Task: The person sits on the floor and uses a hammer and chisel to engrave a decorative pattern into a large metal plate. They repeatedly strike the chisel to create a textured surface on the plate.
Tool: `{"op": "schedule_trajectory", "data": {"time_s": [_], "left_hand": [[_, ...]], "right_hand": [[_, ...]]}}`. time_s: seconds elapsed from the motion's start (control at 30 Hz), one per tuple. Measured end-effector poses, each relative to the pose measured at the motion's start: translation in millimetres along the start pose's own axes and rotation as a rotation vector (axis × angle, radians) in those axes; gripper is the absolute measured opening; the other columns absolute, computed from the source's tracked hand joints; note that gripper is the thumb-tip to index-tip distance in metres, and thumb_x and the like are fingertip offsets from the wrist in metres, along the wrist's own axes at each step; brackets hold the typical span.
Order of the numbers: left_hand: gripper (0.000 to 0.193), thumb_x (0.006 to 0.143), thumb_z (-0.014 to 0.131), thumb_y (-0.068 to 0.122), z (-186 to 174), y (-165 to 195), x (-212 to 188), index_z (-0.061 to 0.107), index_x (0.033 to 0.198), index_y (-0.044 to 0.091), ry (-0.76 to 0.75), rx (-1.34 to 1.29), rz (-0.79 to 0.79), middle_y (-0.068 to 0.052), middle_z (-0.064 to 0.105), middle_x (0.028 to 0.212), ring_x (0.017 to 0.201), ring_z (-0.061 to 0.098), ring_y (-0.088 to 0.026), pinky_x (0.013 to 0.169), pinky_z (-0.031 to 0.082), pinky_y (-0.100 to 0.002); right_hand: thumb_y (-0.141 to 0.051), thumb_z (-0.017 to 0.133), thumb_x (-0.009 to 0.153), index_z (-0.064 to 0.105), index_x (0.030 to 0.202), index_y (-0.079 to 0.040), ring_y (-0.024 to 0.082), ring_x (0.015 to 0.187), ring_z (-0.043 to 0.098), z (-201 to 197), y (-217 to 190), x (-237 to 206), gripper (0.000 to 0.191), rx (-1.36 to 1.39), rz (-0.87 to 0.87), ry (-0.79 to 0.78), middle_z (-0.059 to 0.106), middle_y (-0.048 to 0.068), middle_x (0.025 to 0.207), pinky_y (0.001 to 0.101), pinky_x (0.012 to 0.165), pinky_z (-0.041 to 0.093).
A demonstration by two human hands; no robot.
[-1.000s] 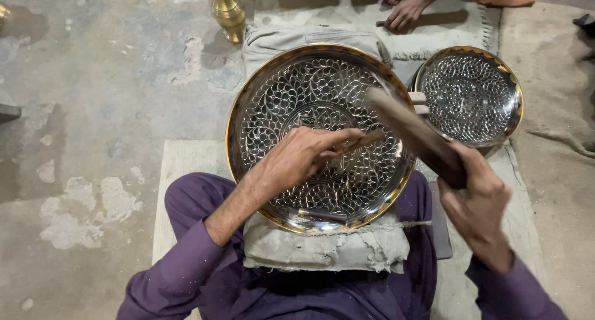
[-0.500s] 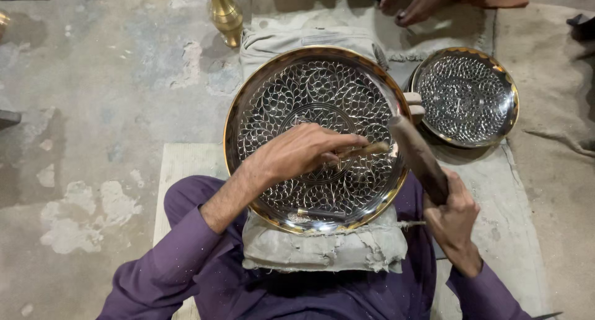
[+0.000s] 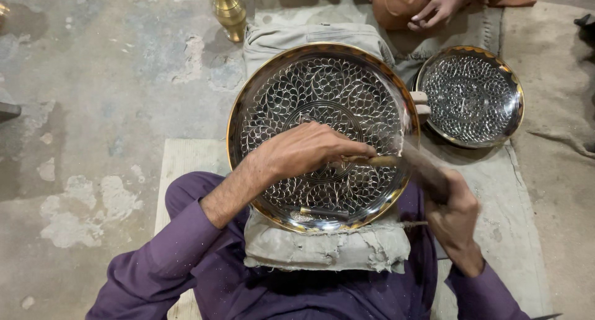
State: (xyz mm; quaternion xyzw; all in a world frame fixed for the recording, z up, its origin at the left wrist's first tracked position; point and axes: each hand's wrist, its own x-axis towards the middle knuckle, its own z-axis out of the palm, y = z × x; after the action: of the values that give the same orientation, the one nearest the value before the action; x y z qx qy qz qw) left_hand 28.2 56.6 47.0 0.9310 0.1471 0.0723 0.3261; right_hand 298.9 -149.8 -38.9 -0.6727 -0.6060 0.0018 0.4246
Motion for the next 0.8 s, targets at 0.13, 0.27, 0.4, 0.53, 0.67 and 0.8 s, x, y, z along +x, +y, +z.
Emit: {"op": "schedule_trajectory", "data": {"time_s": [0.13, 0.27, 0.4, 0.53, 0.67, 0.8], "left_hand": [[0.049, 0.098, 0.05, 0.009, -6, 8, -7, 0.057, 0.142, 0.028, 0.112, 0.023, -0.004, 0.0, 0.079, 0.095, 0.063, 0.068, -0.016, 0.062, 0.061, -0.033], [0.056, 0.092, 0.061, 0.002, -9, 15, -22, 0.056, 0.145, 0.02, 0.264, -0.014, 0.034, -0.009, 0.078, 0.1, 0.076, 0.074, -0.023, 0.068, 0.06, -0.04], [0.06, 0.088, 0.071, 0.001, -2, 18, -23, 0.054, 0.143, 0.017, 0.325, -0.077, -0.055, -0.01, 0.078, 0.101, 0.079, 0.076, -0.023, 0.069, 0.062, -0.037], [0.06, 0.089, 0.068, -0.006, 8, 21, -26, 0.052, 0.144, 0.013, 0.525, -0.186, -0.044, -0.012, 0.076, 0.111, 0.091, 0.079, -0.023, 0.077, 0.067, -0.033], [0.056, 0.093, 0.067, -0.006, 17, 21, -37, 0.05, 0.144, 0.01, 0.657, -0.329, -0.171, -0.015, 0.077, 0.105, 0.097, 0.079, -0.023, 0.082, 0.068, -0.033], [0.055, 0.094, 0.066, -0.007, 22, 18, -40, 0.049, 0.144, 0.009, 0.68, -0.382, -0.182, -0.016, 0.077, 0.105, 0.098, 0.08, -0.023, 0.084, 0.068, -0.032]], "right_hand": [[0.005, 0.065, 0.095, 0.053, 0.133, -0.002, 0.017, 0.09, 0.067, -3, -3, 7, 0.041, 0.292, 0.018, 0.048, 0.067, 0.011, 0.099, 0.0332, 0.086, 0.058], [0.011, 0.068, 0.088, 0.059, 0.127, -0.006, 0.018, 0.076, 0.066, -15, -6, 22, 0.044, -0.094, 0.089, -0.134, 0.07, 0.009, 0.09, 0.0334, 0.066, 0.054], [0.001, 0.064, 0.09, 0.053, 0.131, -0.003, 0.019, 0.082, 0.067, -22, -14, 42, 0.043, 0.155, 0.072, -0.143, 0.068, 0.01, 0.096, 0.0333, 0.072, 0.056], [-0.003, 0.067, 0.083, 0.063, 0.136, -0.009, 0.026, 0.074, 0.07, -37, -24, 67, 0.053, -0.376, 0.039, -0.264, 0.074, 0.013, 0.096, 0.0413, 0.068, 0.058], [-0.011, 0.073, 0.089, 0.058, 0.137, -0.004, 0.027, 0.084, 0.071, -43, -36, 91, 0.051, -0.224, -0.015, -0.304, 0.07, 0.017, 0.102, 0.0412, 0.073, 0.059], [-0.016, 0.077, 0.089, 0.055, 0.147, -0.006, 0.031, 0.09, 0.069, -52, -55, 112, 0.063, -0.274, -0.208, -0.279, 0.067, 0.023, 0.116, 0.0412, 0.071, 0.061]]}}
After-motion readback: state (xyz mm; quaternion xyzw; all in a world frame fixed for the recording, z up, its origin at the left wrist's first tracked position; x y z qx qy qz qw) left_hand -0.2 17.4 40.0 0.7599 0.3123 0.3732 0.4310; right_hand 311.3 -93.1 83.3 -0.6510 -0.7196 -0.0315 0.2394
